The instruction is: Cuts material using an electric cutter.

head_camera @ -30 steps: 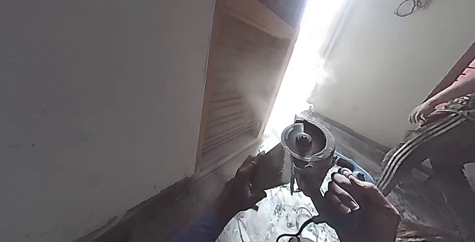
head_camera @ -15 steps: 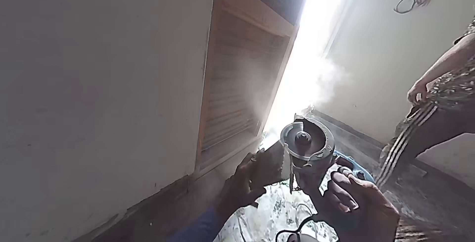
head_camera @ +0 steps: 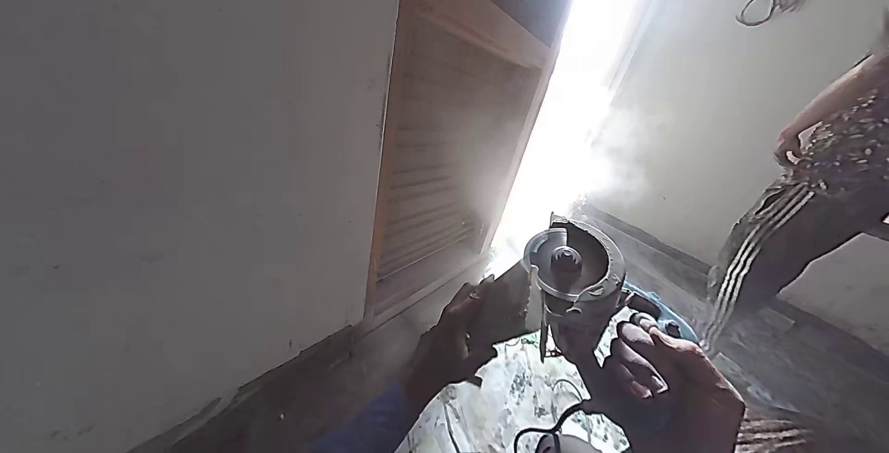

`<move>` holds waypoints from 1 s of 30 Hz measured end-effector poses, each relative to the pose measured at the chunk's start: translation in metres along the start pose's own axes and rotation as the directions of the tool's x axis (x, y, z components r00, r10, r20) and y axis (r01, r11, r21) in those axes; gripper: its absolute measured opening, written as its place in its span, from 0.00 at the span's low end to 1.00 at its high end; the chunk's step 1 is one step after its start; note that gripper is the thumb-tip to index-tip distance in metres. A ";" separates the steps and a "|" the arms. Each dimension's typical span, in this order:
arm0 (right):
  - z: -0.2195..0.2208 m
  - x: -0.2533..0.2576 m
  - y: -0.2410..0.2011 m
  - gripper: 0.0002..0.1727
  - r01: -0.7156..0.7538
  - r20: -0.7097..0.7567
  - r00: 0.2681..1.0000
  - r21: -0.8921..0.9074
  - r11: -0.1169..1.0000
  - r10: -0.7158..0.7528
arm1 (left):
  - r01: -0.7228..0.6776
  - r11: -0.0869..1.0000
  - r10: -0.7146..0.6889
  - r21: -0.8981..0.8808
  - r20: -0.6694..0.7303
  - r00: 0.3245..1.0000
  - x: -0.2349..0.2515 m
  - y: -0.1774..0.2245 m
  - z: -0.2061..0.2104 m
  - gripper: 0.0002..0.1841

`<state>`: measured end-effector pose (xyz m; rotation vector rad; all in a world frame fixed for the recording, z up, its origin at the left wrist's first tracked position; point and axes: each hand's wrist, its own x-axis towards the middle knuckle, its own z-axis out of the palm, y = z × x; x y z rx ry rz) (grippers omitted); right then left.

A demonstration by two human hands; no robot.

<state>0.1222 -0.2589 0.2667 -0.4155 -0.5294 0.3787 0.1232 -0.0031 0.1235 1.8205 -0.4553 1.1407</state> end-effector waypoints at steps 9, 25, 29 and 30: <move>0.001 -0.002 0.001 0.09 0.003 -0.027 1.000 -0.031 1.000 -0.004 | -0.010 1.000 0.010 -0.002 0.001 1.000 0.001 0.000 0.000 0.41; -0.001 -0.005 0.001 0.10 -0.011 0.018 1.000 -0.008 1.000 0.011 | -0.007 1.000 0.007 0.015 -0.003 1.000 0.003 -0.002 0.000 0.42; 0.000 -0.005 0.002 0.09 0.007 0.017 1.000 -0.017 1.000 -0.007 | 0.004 1.000 -0.004 0.021 0.001 1.000 0.004 -0.002 0.000 0.41; -0.001 -0.005 0.002 0.09 0.009 0.018 1.000 -0.019 1.000 -0.009 | 0.011 1.000 -0.011 0.023 0.003 1.000 0.004 -0.001 0.000 0.41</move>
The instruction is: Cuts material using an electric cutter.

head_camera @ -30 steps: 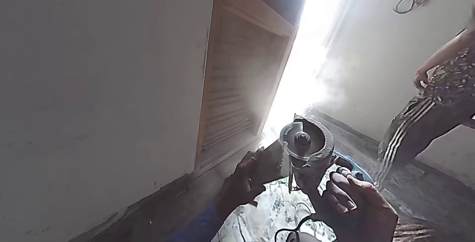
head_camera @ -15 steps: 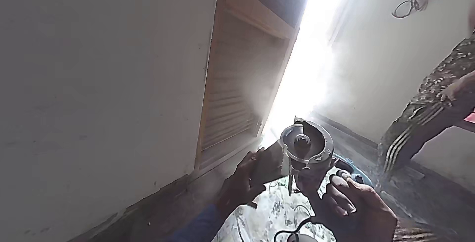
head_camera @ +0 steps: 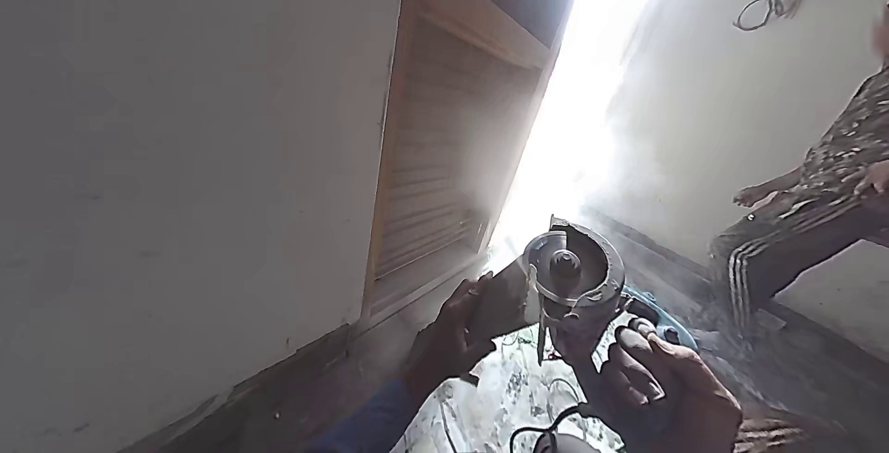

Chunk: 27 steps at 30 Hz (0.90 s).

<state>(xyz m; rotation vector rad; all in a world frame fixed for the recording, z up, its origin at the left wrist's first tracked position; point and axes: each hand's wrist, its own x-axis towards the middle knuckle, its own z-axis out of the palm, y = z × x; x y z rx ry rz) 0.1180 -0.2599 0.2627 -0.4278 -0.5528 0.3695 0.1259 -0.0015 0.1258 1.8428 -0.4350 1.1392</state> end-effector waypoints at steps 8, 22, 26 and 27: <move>-0.002 0.000 0.002 0.08 -0.006 0.002 1.000 0.024 1.000 0.006 | -0.006 1.000 0.006 0.005 -0.006 1.000 0.001 -0.001 0.001 0.41; 0.002 -0.005 0.003 0.07 -0.019 0.015 1.000 0.040 0.999 0.019 | 0.016 1.000 -0.015 0.005 -0.031 0.999 0.004 -0.004 -0.003 0.40; 0.003 -0.003 0.006 0.07 -0.023 0.008 1.000 0.033 0.999 0.022 | 0.039 0.999 -0.039 -0.015 -0.006 0.999 0.001 -0.004 -0.003 0.40; 0.002 -0.004 0.007 0.07 -0.019 -0.009 1.000 0.016 1.000 0.020 | 0.037 0.999 -0.037 -0.026 -0.011 0.999 0.000 -0.005 -0.003 0.40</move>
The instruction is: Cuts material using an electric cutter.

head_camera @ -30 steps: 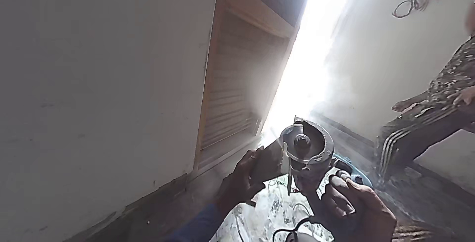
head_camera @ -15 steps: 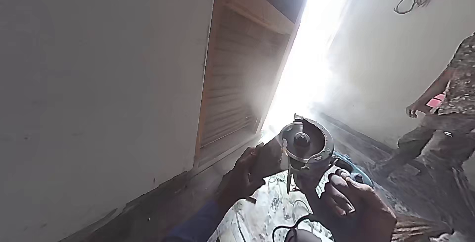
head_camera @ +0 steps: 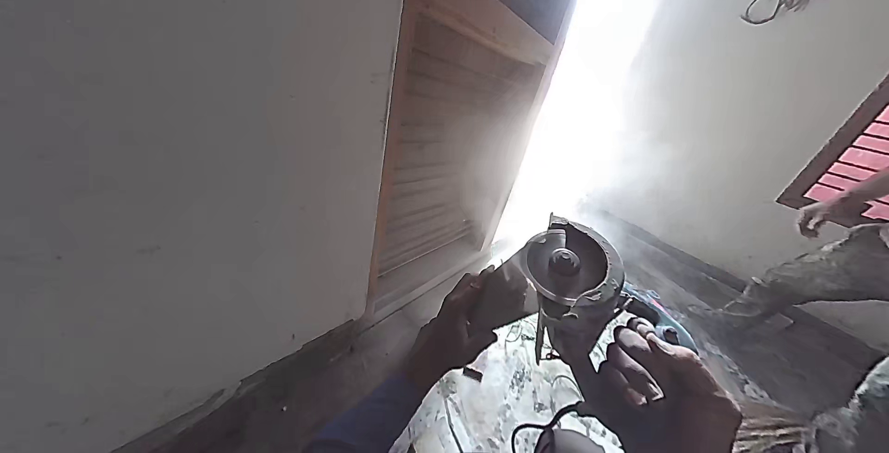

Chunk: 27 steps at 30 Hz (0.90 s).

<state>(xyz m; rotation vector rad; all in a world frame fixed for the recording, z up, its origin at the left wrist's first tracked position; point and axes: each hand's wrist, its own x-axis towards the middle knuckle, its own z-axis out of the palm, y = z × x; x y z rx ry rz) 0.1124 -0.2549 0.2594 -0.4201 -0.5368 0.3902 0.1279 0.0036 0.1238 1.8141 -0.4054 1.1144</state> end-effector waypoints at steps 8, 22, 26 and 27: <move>-0.002 -0.003 -0.001 0.07 0.007 0.026 1.000 -0.020 1.000 -0.006 | 0.001 1.000 0.000 0.026 -0.041 0.999 0.004 -0.003 0.000 0.39; -0.003 -0.004 0.004 0.05 -0.017 0.018 1.000 0.012 1.000 0.017 | -0.039 0.999 0.039 0.011 -0.040 0.998 0.003 -0.005 0.000 0.35; 0.000 -0.006 0.004 0.07 -0.029 0.040 0.999 0.019 0.999 0.029 | -0.075 0.997 0.075 -0.010 -0.053 0.996 0.003 -0.004 -0.001 0.40; -0.001 -0.006 0.004 0.07 -0.023 0.037 0.999 0.017 1.000 0.022 | -0.078 0.997 0.077 -0.010 -0.052 0.996 0.004 -0.005 -0.001 0.40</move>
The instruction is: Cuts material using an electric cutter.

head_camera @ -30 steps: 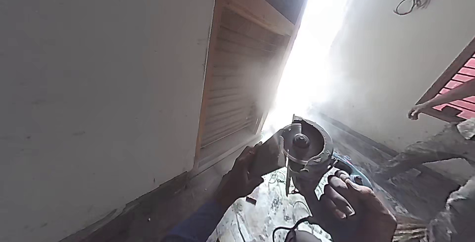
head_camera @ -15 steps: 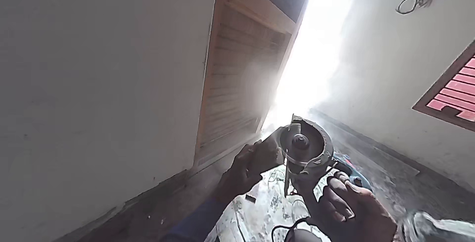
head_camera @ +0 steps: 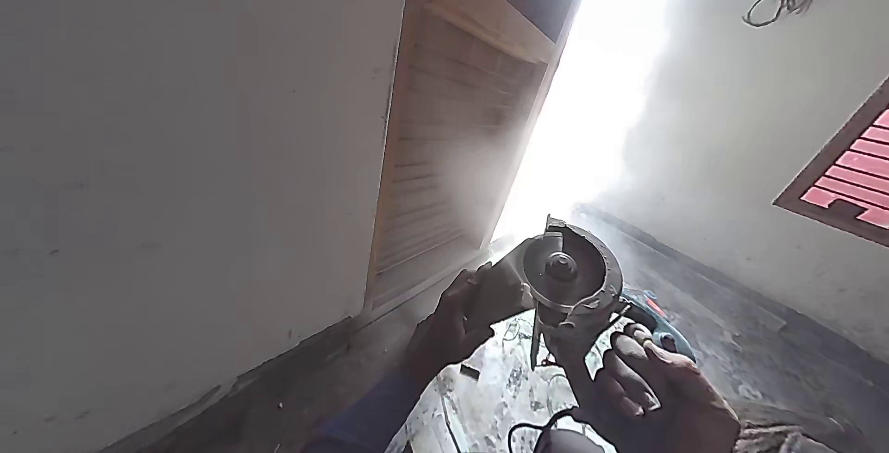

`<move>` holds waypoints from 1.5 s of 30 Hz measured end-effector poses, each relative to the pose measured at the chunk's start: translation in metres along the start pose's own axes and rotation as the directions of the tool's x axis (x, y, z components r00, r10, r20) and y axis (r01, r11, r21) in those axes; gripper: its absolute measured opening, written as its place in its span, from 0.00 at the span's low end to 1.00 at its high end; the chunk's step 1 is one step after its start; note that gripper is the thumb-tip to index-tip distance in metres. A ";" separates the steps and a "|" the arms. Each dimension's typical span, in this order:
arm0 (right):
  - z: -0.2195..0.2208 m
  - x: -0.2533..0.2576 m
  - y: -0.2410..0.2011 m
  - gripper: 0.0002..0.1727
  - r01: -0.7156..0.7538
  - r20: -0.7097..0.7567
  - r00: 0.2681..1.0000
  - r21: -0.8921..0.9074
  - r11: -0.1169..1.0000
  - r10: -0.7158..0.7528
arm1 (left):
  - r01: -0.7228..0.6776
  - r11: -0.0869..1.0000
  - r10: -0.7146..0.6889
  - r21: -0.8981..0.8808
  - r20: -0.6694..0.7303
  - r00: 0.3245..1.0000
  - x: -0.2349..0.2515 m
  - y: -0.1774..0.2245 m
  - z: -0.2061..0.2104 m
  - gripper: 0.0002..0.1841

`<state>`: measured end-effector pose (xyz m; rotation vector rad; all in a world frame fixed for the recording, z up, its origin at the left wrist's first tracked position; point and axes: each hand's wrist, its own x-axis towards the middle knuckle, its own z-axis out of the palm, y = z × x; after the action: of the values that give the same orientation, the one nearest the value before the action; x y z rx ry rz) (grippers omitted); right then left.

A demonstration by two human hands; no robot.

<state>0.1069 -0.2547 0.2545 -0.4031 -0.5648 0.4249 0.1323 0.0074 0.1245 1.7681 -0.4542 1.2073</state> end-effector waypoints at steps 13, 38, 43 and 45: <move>0.001 -0.001 0.002 0.08 -0.011 0.024 1.000 -0.001 1.000 0.011 | 0.010 1.000 -0.010 0.014 -0.005 1.000 0.001 -0.003 0.000 0.39; 0.001 -0.008 0.004 0.08 -0.019 0.004 1.000 0.009 1.000 0.019 | 0.025 0.998 -0.024 0.059 -0.018 1.000 0.006 0.000 0.000 0.40; 0.003 -0.010 0.003 0.09 -0.016 -0.002 1.000 0.005 1.000 0.016 | 0.010 0.999 -0.010 0.035 -0.019 1.000 0.006 -0.004 0.001 0.40; 0.005 -0.012 0.001 0.09 -0.009 -0.002 1.000 0.006 1.000 0.009 | 0.016 1.000 -0.016 0.011 -0.011 1.000 0.005 -0.005 0.003 0.41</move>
<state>0.0948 -0.2581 0.2525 -0.4003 -0.5603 0.4345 0.1398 0.0084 0.1265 1.7700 -0.4268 1.2097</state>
